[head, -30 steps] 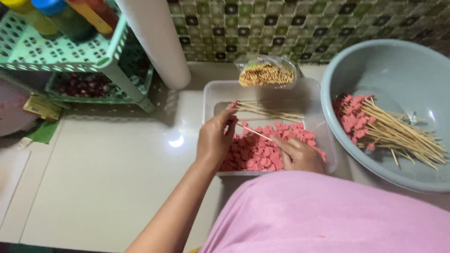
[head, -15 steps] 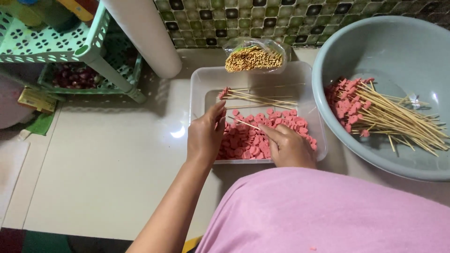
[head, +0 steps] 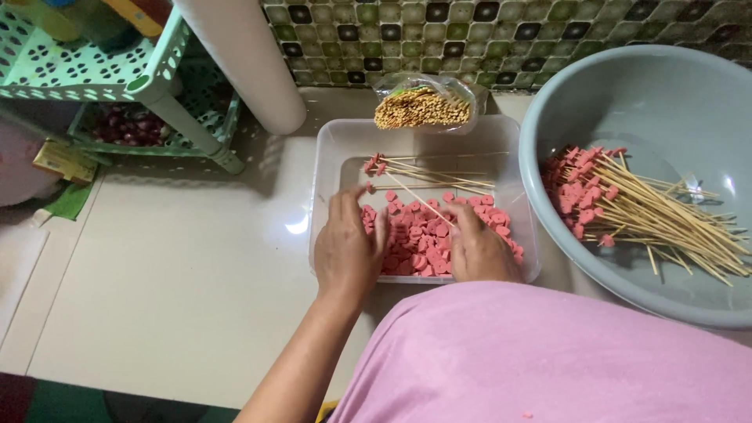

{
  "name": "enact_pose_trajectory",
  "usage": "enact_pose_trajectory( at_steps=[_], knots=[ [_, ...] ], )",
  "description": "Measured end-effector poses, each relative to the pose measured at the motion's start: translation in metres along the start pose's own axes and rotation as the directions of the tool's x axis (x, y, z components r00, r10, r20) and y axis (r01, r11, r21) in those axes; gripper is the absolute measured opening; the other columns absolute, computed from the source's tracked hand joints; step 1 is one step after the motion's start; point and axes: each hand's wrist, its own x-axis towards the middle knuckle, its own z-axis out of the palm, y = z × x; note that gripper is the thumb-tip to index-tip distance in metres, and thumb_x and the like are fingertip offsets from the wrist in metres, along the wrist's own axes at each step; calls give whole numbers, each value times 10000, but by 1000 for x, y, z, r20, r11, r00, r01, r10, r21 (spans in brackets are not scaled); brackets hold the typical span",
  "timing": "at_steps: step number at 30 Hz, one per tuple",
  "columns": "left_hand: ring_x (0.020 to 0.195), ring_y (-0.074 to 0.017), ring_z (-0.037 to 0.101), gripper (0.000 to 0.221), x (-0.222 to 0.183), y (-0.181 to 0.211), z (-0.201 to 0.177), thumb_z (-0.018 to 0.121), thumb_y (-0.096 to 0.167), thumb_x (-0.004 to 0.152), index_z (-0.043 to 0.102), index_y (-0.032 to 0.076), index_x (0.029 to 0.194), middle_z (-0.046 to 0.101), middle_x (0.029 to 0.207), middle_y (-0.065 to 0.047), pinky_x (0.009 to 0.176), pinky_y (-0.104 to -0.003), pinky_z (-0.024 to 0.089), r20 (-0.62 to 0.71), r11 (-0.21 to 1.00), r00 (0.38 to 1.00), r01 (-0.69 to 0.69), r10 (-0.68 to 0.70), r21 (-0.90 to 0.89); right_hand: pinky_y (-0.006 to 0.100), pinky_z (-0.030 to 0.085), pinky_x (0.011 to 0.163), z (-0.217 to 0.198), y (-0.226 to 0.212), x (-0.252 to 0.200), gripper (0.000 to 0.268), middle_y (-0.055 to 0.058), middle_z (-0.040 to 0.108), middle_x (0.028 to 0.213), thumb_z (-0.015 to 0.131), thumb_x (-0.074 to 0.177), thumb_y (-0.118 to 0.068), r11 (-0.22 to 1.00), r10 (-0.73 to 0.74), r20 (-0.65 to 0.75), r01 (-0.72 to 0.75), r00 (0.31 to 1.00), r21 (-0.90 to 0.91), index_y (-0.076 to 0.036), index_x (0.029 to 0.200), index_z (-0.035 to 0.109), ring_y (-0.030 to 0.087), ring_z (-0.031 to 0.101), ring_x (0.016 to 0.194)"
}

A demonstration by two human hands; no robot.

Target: Skewering small heart-shaped pink food items onto wooden sticks for food preparation.

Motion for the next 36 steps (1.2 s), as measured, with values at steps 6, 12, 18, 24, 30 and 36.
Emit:
enact_pose_trajectory(
  at_steps=[6, 12, 18, 24, 30, 36],
  knots=[
    [691, -300, 736, 291, -3, -10, 11, 594, 384, 1013, 758, 155, 940, 683, 796, -35, 613, -389, 570, 49, 981, 988, -153, 148, 123, 450, 535, 877, -19, 36, 51, 288, 81, 631, 968, 433, 858, 34, 922, -320, 141, 342, 937, -179, -115, 1004, 631, 350, 640, 997],
    [631, -308, 720, 258, -2, -18, 16, 636, 403, 961, 739, 193, 852, 682, 681, -46, 559, -409, 562, 81, 969, 974, -220, 211, 112, 469, 524, 872, -31, 37, 107, 248, 147, 665, 964, 542, 760, 68, 776, -449, 254, 515, 857, -365, -46, 908, 706, 360, 619, 995],
    [763, -388, 733, 239, 0, -22, 20, 593, 309, 919, 731, 114, 915, 705, 828, -119, 647, -506, 580, 320, 990, 944, -110, 76, 91, 425, 545, 830, 13, 46, 114, 245, 54, 650, 1083, 635, 809, -107, 692, -345, 332, 477, 878, -542, -157, 1029, 729, 284, 620, 1028],
    [937, -354, 707, 298, 9, -27, 36, 597, 363, 896, 753, 113, 947, 700, 943, -103, 758, -502, 574, 433, 979, 899, -140, 64, 147, 511, 495, 968, 32, 37, 117, 256, 181, 692, 1143, 514, 957, -84, 922, -252, 460, 356, 852, -155, -59, 1153, 678, 422, 636, 1084],
    [1192, -362, 583, 477, 26, -32, 53, 684, 384, 847, 685, 107, 1235, 611, 1251, -126, 937, -519, 525, 505, 960, 862, -174, 41, 219, 496, 467, 1045, 44, 18, 129, 352, 75, 680, 1348, 551, 946, -122, 961, -201, 508, 269, 837, -63, -185, 1255, 708, 403, 599, 1208],
    [1485, -374, 374, 614, 42, -6, 25, 471, 412, 1016, 443, 85, 1535, 428, 1595, -145, 1166, -615, 294, 684, 968, 729, -183, 15, 173, 499, 419, 1117, 65, 49, 147, 410, 100, 605, 1468, 524, 963, -101, 994, -108, 438, 109, 893, 24, -135, 1343, 674, 350, 533, 1358]
  ],
)
